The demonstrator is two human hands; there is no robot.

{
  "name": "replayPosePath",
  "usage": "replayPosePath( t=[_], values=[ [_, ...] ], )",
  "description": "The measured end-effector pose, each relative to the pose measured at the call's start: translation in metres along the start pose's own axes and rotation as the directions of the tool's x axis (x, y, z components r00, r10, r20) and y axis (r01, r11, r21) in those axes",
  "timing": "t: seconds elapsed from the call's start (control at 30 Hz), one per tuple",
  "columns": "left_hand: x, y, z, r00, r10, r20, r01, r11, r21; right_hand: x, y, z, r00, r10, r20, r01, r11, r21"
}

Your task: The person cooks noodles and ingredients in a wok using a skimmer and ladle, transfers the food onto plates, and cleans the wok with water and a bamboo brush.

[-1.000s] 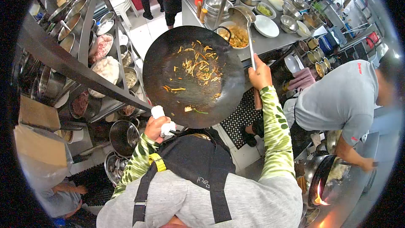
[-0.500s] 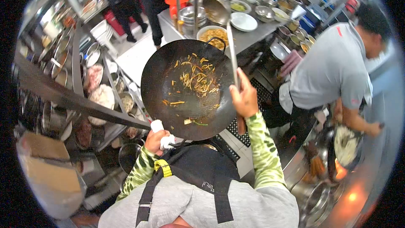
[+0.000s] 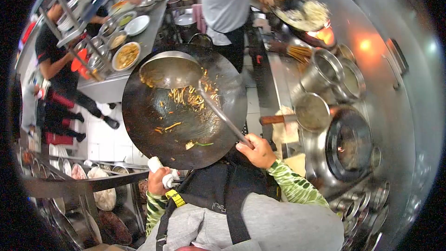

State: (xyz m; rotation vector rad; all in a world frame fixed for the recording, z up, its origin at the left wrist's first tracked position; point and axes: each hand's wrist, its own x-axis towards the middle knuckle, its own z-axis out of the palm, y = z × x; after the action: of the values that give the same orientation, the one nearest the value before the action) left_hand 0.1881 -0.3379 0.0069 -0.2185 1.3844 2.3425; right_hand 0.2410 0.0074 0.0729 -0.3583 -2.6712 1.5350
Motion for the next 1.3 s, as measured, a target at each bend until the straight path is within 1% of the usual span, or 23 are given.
replayPosePath(
  t=[0.07,0.13,0.23,0.27,0.37,0.43,0.53,0.57,0.63,0.67,0.7,0.77,0.8,0.83,0.9,0.97,1.0,1.1,1.13,1.17,1.2,1.23,1.3],
  values=[
    [0.003,0.027,-0.004,0.990,-0.127,0.062,0.129,0.991,-0.024,-0.026,-0.019,-0.001,0.992,0.055,-0.114,-0.064,0.995,-0.075],
    [0.006,0.048,-0.024,0.968,-0.181,0.176,0.185,0.983,-0.005,-0.061,-0.043,0.021,0.973,0.106,-0.206,-0.114,0.993,-0.025],
    [-0.001,0.120,-0.059,0.906,-0.257,0.336,0.272,0.962,0.003,-0.107,-0.113,0.073,0.916,0.195,-0.351,-0.181,0.981,0.072],
    [-0.002,0.137,-0.068,0.890,-0.238,0.388,0.260,0.966,-0.006,-0.122,-0.130,0.093,0.889,0.215,-0.404,-0.176,0.976,0.132],
    [0.011,0.186,-0.108,0.805,-0.334,0.490,0.354,0.934,0.055,-0.154,-0.201,0.155,0.787,0.232,-0.572,-0.169,0.972,0.162],
    [0.030,0.209,-0.126,0.743,-0.363,0.563,0.392,0.917,0.074,-0.166,-0.223,0.187,0.717,0.206,-0.666,-0.111,0.977,0.182],
    [0.079,0.237,-0.134,0.665,-0.458,0.590,0.451,0.876,0.172,-0.156,-0.265,0.225,0.580,0.229,-0.781,-0.113,0.973,0.201],
    [0.092,0.249,-0.134,0.620,-0.496,0.608,0.465,0.856,0.225,-0.152,-0.279,0.238,0.514,0.236,-0.825,-0.160,0.971,0.179],
    [0.118,0.279,-0.139,0.549,-0.552,0.627,0.477,0.823,0.307,-0.139,-0.306,0.267,0.403,0.231,-0.886,-0.158,0.971,0.182],
    [0.131,0.298,-0.142,0.496,-0.578,0.648,0.427,0.812,0.397,-0.133,-0.321,0.282,0.357,0.214,-0.909,-0.154,0.974,0.169],
    [0.157,0.301,-0.128,0.424,-0.615,0.664,0.442,0.781,0.441,-0.117,-0.326,0.276,0.323,0.240,-0.915,-0.191,0.964,0.185],
    [0.188,0.311,-0.123,0.297,-0.647,0.703,0.443,0.745,0.499,-0.097,-0.336,0.300,0.248,0.238,-0.939,-0.137,0.968,0.209],
    [0.202,0.313,-0.121,0.282,-0.646,0.709,0.452,0.742,0.495,-0.085,-0.346,0.311,0.212,0.252,-0.944,-0.095,0.967,0.237],
    [0.214,0.322,-0.117,0.220,-0.655,0.723,0.471,0.720,0.509,-0.073,-0.358,0.322,0.181,0.262,-0.948,-0.049,0.965,0.258],
    [0.233,0.355,-0.112,0.185,-0.702,0.687,0.479,0.675,0.561,-0.053,-0.383,0.352,0.103,0.252,-0.962,-0.047,0.967,0.249],
    [0.252,0.348,-0.085,0.104,-0.672,0.733,0.587,0.637,0.500,-0.039,-0.383,0.354,0.042,0.262,-0.964,-0.036,0.965,0.261],
    [0.261,0.357,-0.082,0.080,-0.663,0.744,0.541,0.656,0.527,-0.027,-0.392,0.368,-0.011,0.253,-0.967,-0.029,0.967,0.253],
    [0.298,0.357,-0.065,-0.014,-0.698,0.716,0.479,0.624,0.617,0.028,-0.466,0.379,-0.065,0.222,-0.973,-0.138,0.964,0.230],
    [0.310,0.363,-0.063,-0.070,-0.693,0.717,0.450,0.620,0.643,0.044,-0.490,0.386,-0.037,0.187,-0.982,-0.096,0.977,0.190],
    [0.321,0.339,-0.038,-0.123,-0.693,0.710,0.434,0.606,0.667,0.055,-0.483,0.371,-0.002,0.158,-0.987,-0.068,0.985,0.158],
    [0.331,0.328,-0.021,-0.139,-0.728,0.671,0.431,0.566,0.703,0.069,-0.484,0.369,0.011,0.115,-0.993,0.029,0.993,0.115],
    [0.336,0.322,-0.005,-0.194,-0.721,0.666,0.395,0.564,0.726,0.086,-0.488,0.370,0.022,0.064,-0.998,0.127,0.990,0.066],
    [0.324,0.294,0.042,-0.222,-0.746,0.628,0.438,0.499,0.748,0.100,-0.457,0.379,0.048,0.223,-0.974,0.107,0.968,0.227]
  ],
)
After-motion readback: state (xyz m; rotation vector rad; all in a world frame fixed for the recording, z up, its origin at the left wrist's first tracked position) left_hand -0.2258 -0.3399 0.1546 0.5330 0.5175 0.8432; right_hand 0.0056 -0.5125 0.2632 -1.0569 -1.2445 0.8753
